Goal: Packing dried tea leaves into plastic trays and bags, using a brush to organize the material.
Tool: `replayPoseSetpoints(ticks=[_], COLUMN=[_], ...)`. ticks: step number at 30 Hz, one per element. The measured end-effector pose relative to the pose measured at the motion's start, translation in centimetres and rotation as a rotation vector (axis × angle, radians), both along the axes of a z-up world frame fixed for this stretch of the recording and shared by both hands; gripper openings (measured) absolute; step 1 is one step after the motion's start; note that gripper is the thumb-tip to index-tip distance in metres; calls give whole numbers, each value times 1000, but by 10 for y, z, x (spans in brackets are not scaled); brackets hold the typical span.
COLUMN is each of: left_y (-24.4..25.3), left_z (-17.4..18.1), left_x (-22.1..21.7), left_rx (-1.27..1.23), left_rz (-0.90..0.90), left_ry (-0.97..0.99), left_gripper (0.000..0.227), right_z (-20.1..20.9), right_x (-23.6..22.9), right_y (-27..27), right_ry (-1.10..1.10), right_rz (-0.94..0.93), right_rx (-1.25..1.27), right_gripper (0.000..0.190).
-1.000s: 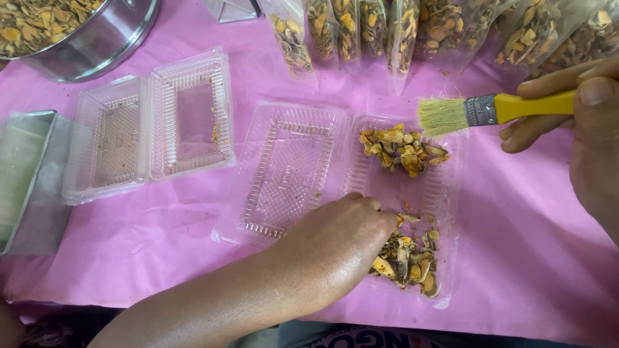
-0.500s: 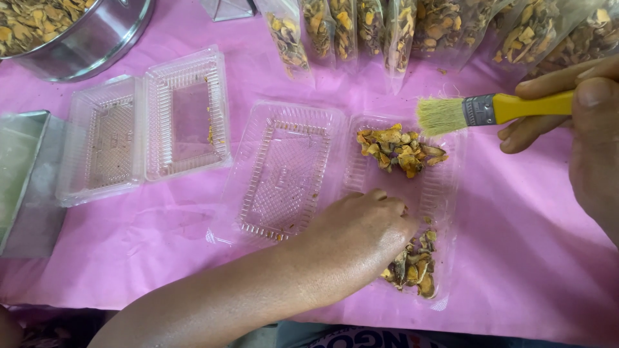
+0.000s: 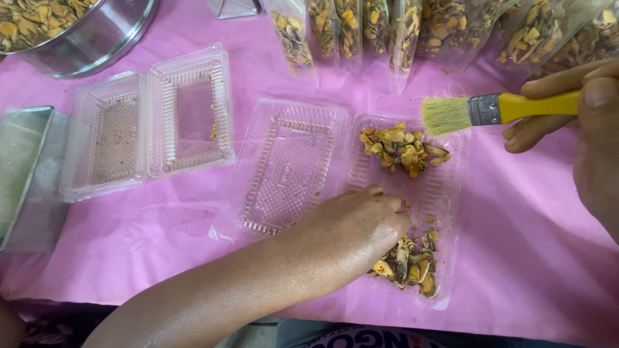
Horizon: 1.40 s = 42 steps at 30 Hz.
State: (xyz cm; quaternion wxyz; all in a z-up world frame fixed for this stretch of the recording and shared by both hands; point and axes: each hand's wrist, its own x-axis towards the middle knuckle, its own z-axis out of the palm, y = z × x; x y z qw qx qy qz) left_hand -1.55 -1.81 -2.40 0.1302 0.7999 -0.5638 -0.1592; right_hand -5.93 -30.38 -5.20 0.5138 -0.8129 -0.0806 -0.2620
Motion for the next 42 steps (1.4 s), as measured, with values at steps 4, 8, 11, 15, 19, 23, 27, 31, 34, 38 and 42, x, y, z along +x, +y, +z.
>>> replayPoseSetpoints(ticks=[4,8,11,15,19,23,27,31,34,38,42], left_y=[-3,-6,-5,1,7,14,20,20,18,15,9], left_z=[2,9,8,12,7,6,6,3,4,7,6], left_x=[2,2,2,2,6,12,18,20,18,10,1], left_rx=[33,157,184,147,99,-117,-181,-153,-111,58,119], left_rz=[9,8,8,-12,19,179,417,458,488,426,338], left_ry=[56,32,46,36,55,158,265,258,299,240,116], left_gripper=[16,14,17,20,28,17,15,16,16,25,28], right_z=[-4,-4,-1,9,15,6,-18,-5,3,1,1], right_x=[0,0,-1,-2,-4,-5,-12,-20,-19,-19,-20], right_y=[-4,-5,-1,5,10,3,-13,12,22,22,23], right_ry=[-32,-34,-40,-39,-28,-67,-84,-72,-55,-61,-70], right_rz=[35,40,36,26,31,104,269,197,165,143,131], right_rx=[27,30,4,-44,-11,75,228,207,200,177,136], right_gripper=[34,32,31,44,47,38,20,22,34,35,33])
